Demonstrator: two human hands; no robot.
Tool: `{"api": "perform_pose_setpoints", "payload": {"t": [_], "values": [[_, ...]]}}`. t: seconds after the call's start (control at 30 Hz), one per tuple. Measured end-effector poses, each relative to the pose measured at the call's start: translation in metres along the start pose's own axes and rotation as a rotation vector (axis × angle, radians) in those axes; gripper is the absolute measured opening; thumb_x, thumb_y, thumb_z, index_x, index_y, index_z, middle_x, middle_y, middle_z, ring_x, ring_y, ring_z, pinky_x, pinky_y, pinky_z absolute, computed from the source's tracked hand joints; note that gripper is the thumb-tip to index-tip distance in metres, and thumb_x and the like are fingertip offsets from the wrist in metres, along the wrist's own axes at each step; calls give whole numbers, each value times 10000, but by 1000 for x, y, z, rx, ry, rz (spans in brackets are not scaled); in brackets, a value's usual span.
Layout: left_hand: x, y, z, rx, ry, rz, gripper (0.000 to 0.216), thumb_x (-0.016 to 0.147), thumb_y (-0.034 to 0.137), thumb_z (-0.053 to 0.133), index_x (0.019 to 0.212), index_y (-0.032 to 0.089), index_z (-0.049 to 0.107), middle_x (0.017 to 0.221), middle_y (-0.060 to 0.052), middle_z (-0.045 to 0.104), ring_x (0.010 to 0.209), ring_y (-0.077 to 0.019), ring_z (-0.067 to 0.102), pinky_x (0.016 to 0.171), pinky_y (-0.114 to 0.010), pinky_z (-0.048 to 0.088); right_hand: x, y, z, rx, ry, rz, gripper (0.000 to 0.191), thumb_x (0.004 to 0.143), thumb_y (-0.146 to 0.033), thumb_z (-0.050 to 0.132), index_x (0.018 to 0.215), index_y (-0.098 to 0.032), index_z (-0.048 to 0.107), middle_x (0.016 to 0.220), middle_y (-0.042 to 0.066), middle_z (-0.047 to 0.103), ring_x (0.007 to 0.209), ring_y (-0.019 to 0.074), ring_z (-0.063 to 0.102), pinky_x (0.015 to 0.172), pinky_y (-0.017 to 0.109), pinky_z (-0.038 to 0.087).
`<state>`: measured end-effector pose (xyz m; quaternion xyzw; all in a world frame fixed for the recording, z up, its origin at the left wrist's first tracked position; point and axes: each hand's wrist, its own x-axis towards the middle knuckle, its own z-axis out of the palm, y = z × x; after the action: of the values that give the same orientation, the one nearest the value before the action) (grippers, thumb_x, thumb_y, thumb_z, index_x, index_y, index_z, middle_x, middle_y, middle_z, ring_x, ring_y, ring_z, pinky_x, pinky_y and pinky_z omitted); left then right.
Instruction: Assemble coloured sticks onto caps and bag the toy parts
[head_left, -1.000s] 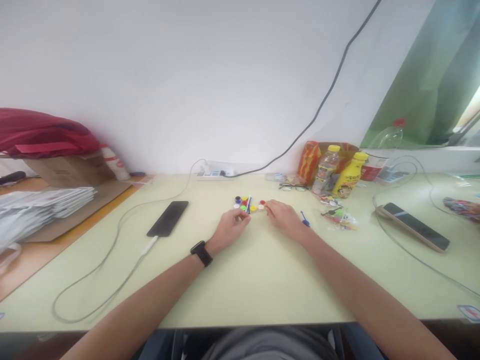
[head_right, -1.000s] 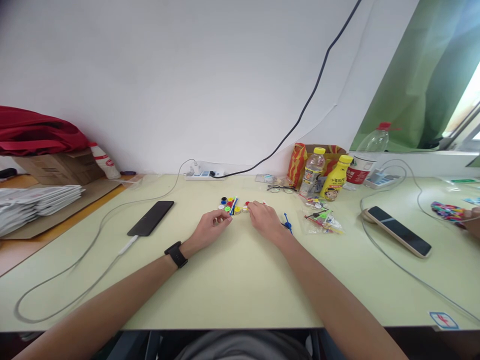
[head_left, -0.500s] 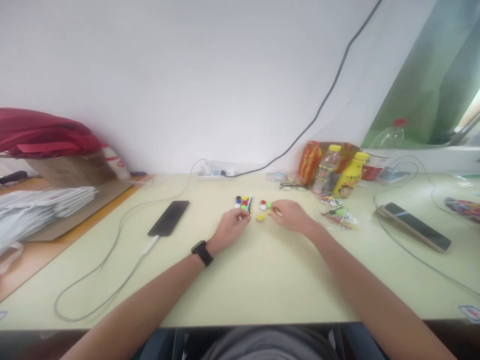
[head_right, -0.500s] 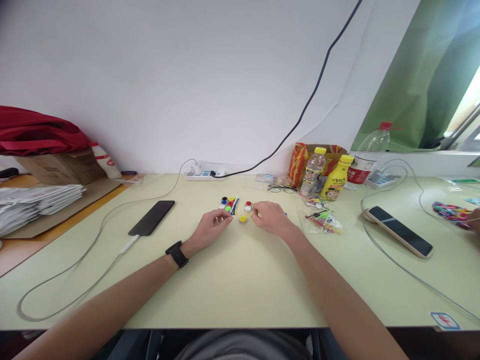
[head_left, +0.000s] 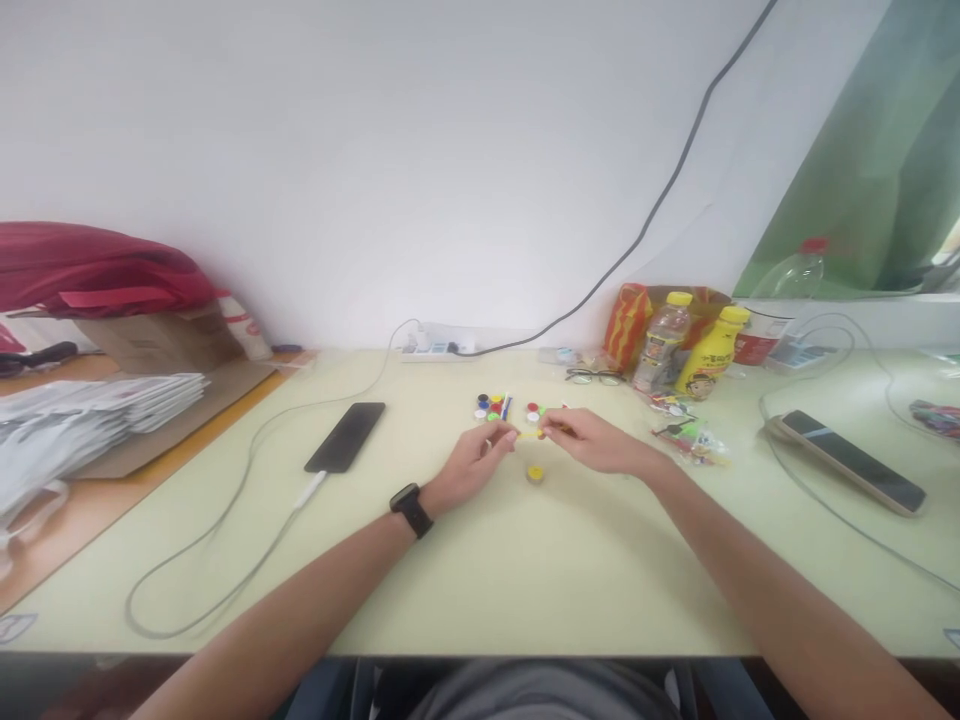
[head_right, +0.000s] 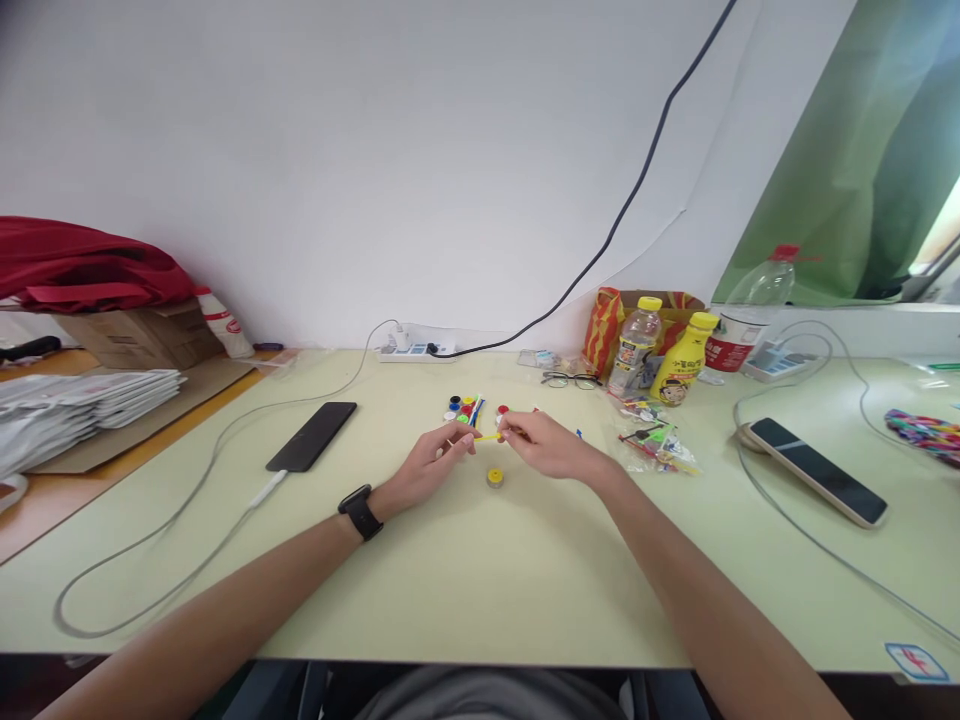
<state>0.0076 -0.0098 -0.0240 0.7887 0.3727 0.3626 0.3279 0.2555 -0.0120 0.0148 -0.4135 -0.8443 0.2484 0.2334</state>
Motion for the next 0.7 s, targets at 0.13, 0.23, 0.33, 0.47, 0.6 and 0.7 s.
{"api": "perform_pose_setpoints", "payload": {"t": [0.13, 0.23, 0.33, 0.47, 0.6, 0.7], "values": [[-1, 0, 2, -39, -60, -3, 338, 992, 476, 558, 1078, 195, 726, 900, -34, 709, 716, -142, 530, 617, -261, 381, -13, 0, 27, 38, 32, -9, 251, 1036, -243, 336, 1081, -224, 581, 1011, 43, 649, 929, 203, 588, 842, 331, 418], [-1, -2, 4, -9, -73, 1, 295, 972, 436, 596, 1014, 190, 752, 856, -28, 706, 680, -132, 488, 612, -265, 361, -21, 2, 39, 74, 78, 3, 209, 1037, -252, 357, 1079, -228, 560, 981, 36, 637, 892, 198, 575, 817, 329, 420], [-2, -3, 4, 16, -73, 32, 269, 960, 417, 612, 983, 192, 757, 827, -23, 694, 699, -137, 498, 631, -268, 368, -24, 6, 42, 143, 112, 29, 140, 1008, -248, 418, 982, -224, 554, 870, 11, 609, 771, 178, 535, 707, 298, 404], [-4, -3, 5, 59, -92, 53, 236, 944, 398, 631, 949, 194, 750, 799, -15, 677, 701, -137, 513, 638, -268, 386, -25, 13, 43, 195, 88, 31, 112, 958, -215, 490, 920, -216, 595, 852, 9, 630, 746, 169, 540, 661, 283, 394], [-5, -3, 6, 91, -125, 70, 165, 931, 327, 632, 931, 201, 738, 804, -7, 684, 703, -135, 528, 651, -264, 408, -28, 17, 45, 197, 50, 13, 124, 908, -161, 521, 911, -212, 635, 829, 7, 638, 713, 160, 534, 649, 275, 398], [-5, -3, 6, 111, -145, 75, 133, 918, 297, 640, 918, 199, 730, 798, -4, 681, 710, -135, 532, 661, -260, 420, -28, 18, 47, 185, 36, 5, 156, 884, -125, 519, 910, -211, 647, 799, -3, 622, 683, 150, 515, 627, 265, 381]]}}
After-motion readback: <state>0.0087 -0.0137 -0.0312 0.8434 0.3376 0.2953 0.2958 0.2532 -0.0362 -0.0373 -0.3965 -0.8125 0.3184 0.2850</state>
